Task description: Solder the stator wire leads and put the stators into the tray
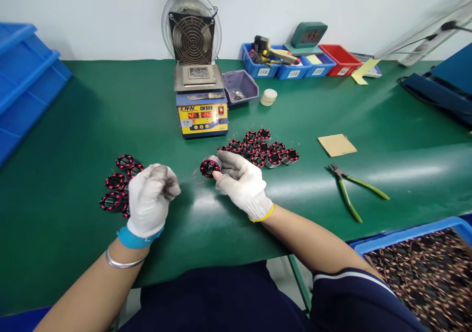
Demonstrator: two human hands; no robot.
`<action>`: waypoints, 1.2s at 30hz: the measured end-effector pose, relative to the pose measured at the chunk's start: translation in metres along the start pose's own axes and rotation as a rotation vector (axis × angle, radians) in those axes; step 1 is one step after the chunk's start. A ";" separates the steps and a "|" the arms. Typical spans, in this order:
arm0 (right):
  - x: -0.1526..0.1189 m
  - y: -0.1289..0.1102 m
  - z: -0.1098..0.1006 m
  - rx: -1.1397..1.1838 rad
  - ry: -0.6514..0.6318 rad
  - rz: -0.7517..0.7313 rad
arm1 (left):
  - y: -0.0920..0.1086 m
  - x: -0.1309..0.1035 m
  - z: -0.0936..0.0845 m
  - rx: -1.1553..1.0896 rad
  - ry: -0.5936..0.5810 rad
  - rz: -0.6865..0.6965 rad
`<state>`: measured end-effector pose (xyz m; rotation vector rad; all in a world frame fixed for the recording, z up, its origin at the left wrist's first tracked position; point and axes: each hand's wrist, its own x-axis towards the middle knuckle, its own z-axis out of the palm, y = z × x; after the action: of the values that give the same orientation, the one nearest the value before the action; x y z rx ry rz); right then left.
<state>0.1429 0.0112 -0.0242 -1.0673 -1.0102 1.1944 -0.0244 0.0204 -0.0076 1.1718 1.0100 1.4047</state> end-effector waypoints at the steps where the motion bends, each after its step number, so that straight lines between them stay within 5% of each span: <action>1: 0.000 0.001 0.000 -0.012 -0.003 -0.011 | -0.002 0.000 0.003 0.101 -0.023 -0.002; 5: -0.002 0.009 -0.004 -0.095 -0.046 -0.086 | -0.008 -0.007 0.017 0.357 -0.188 -0.100; 9: -0.002 0.013 -0.006 -0.174 -0.030 -0.141 | -0.004 -0.017 0.012 0.353 -0.153 0.042; 14: 0.001 0.013 -0.007 -0.168 0.014 -0.182 | -0.002 -0.011 -0.002 0.216 0.084 0.197; 19: -0.002 0.012 -0.008 -0.288 -0.024 -0.231 | -0.011 -0.006 0.005 0.422 -0.084 0.057; 26: 0.008 0.008 -0.008 -0.250 0.047 -0.211 | 0.002 -0.013 0.004 0.149 0.193 0.141; 28: 0.020 0.000 -0.010 -0.286 0.043 -0.248 | 0.001 -0.014 0.003 0.080 0.214 0.131; 31: 0.059 -0.026 -0.014 -0.509 0.033 -0.404 | -0.006 -0.018 0.005 0.174 0.055 0.186; 36: 0.159 -0.091 -0.004 -1.185 0.081 -0.624 | -0.019 -0.023 0.011 0.628 -0.307 0.608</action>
<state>0.1813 0.1640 0.0703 -1.4701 -1.8740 -0.0586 -0.0097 0.0005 -0.0272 2.2290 0.9347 1.3153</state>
